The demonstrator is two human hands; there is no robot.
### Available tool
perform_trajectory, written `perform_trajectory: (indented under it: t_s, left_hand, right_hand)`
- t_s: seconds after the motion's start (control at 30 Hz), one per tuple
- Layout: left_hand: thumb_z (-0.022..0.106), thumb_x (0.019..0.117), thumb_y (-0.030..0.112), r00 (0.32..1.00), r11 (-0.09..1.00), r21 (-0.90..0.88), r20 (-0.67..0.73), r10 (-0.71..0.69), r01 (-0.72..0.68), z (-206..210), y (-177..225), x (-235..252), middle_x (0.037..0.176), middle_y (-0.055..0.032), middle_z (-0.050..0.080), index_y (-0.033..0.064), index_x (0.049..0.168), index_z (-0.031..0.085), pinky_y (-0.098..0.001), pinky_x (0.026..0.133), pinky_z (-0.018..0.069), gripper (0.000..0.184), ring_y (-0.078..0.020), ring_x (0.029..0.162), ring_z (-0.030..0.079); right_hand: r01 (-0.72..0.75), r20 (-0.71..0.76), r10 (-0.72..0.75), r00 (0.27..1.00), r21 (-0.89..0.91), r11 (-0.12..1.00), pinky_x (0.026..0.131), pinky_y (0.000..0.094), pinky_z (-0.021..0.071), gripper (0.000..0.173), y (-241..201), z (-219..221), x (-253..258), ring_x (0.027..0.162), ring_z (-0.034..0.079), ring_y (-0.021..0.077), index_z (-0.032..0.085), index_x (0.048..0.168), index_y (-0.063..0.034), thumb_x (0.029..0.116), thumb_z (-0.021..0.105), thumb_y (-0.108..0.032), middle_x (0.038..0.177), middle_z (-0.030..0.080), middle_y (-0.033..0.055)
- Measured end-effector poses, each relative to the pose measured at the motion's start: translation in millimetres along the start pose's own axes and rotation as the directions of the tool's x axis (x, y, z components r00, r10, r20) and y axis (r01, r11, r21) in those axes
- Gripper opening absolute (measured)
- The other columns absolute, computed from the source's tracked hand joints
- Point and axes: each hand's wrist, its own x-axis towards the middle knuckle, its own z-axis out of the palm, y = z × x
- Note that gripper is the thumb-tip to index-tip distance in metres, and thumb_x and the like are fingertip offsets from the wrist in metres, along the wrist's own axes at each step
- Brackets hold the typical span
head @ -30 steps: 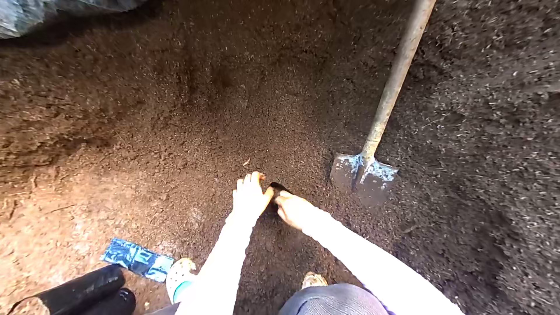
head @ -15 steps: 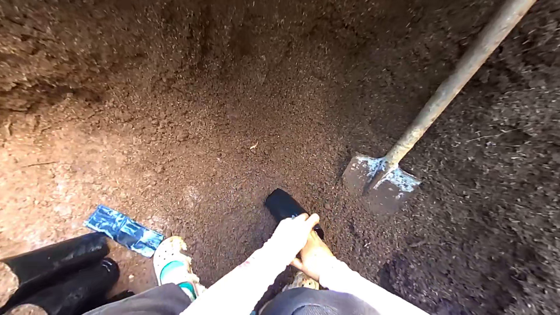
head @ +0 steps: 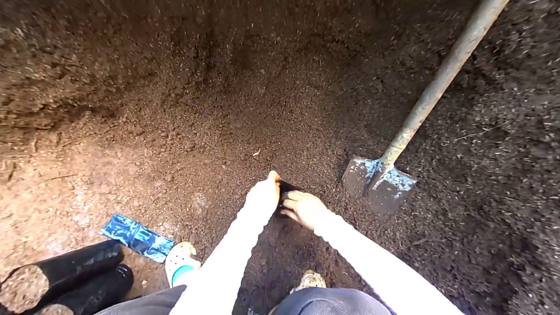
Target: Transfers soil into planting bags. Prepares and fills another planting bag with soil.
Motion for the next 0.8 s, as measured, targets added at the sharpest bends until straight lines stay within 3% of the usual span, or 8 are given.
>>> perform_trajectory:
  t_s: [0.1,0.2,0.33,0.43,0.5,0.6,0.67,0.8]
  left_hand:
    - [0.063,0.0977,0.025,0.999,0.964,0.263,0.008,-0.052,0.048,-8,-4,15,0.153,-0.0202,0.046,0.0184,0.146,0.056,-0.0645,0.102,0.045,0.049,-0.0444,0.142,0.041]
    - [0.065,0.0979,0.03,1.0,0.94,0.34,0.004,0.008,-0.009,-3,-11,31,0.152,-0.016,0.05,0.0162,0.132,0.069,-0.0664,0.105,0.0407,0.037,-0.0432,0.146,0.035]
    - [0.071,0.0936,0.037,0.991,0.952,0.295,0.084,-0.106,0.077,-15,-5,2,0.149,-0.0207,0.05,0.0054,0.138,0.06,-0.0687,0.103,0.041,0.055,-0.046,0.145,0.037]
    - [0.082,0.0855,0.031,0.997,0.962,0.274,0.081,-0.017,-0.006,-7,7,0,0.159,-0.0238,0.038,0.0169,0.159,0.038,-0.0723,0.106,0.0373,0.087,-0.0502,0.148,0.03]
    - [0.083,0.086,0.032,0.972,0.924,0.303,0.07,0.223,-0.234,3,13,22,0.153,-0.0237,0.047,0.0208,0.152,0.051,-0.0718,0.108,0.0356,0.074,-0.0488,0.146,0.035]
    - [0.065,0.1006,0.022,0.809,0.697,0.417,0.224,0.543,-0.583,23,8,60,0.13,-0.0187,0.066,0.0174,0.134,0.068,-0.065,0.1,0.0444,0.034,-0.0437,0.127,0.057]
    - [0.047,0.109,0.018,0.762,0.626,0.436,0.32,0.563,-0.646,26,13,52,0.127,-0.0196,0.068,0.0117,0.136,0.064,-0.0645,0.096,0.0496,0.032,-0.0432,0.118,0.065]
    - [0.038,0.1117,0.017,0.8,0.738,0.317,0.313,0.511,-0.596,27,12,11,0.126,-0.023,0.067,0.0054,0.137,0.06,-0.063,0.093,0.0512,0.035,-0.0442,0.114,0.067]
  right_hand:
    - [0.115,-0.01,-0.116,0.993,-0.064,0.991,0.126,0.0542,0.0212,0.028,19,-1,-3,0.145,0.045,0.034,0.072,0.116,0.0002,0.1053,0.056,-0.02,0.14,0.062,0.0176]
    - [0.046,-0.11,-0.063,0.992,-0.155,0.987,0.124,0.0663,0.0138,0.025,31,-7,-12,0.15,0.037,0.0349,0.075,0.112,-0.0059,0.1045,0.058,-0.022,0.145,0.059,0.0143]
    - [-0.023,-0.397,-0.054,0.916,-0.187,0.982,0.117,0.0723,0.0258,0.016,35,-3,-29,0.14,0.048,0.0462,0.079,0.104,-0.0133,0.0963,0.065,-0.01,0.134,0.065,0.0225]
    - [0.017,-0.314,-0.066,0.947,-0.158,0.987,0.119,0.0699,0.0249,0.023,34,8,-31,0.138,0.049,0.0479,0.078,0.11,-0.0129,0.0972,0.061,-0.004,0.134,0.063,0.0256]
    - [0.046,-0.336,-0.109,0.936,-0.191,0.981,0.114,0.0681,0.0338,0.022,34,11,-32,0.13,0.056,0.0476,0.079,0.107,-0.014,0.0958,0.063,-0.004,0.128,0.067,0.0248]
    - [0.029,-0.387,-0.131,0.913,-0.258,0.966,0.103,0.0659,0.0452,0.018,37,13,-44,0.121,0.063,0.0446,0.08,0.103,-0.0166,0.0918,0.069,-0.006,0.12,0.07,0.0212]
    - [0.037,-0.434,-0.154,0.887,-0.267,0.963,0.1,0.0616,0.0493,0.014,39,12,-59,0.117,0.065,0.0414,0.08,0.102,-0.0158,0.092,0.071,-0.013,0.117,0.071,0.0191]
    - [0.24,-0.56,-0.257,0.788,-0.105,0.965,0.101,0.0406,0.056,0.016,11,21,-73,0.115,0.069,0.0292,0.075,0.098,-0.0066,0.0982,0.065,-0.018,0.114,0.074,0.0124]
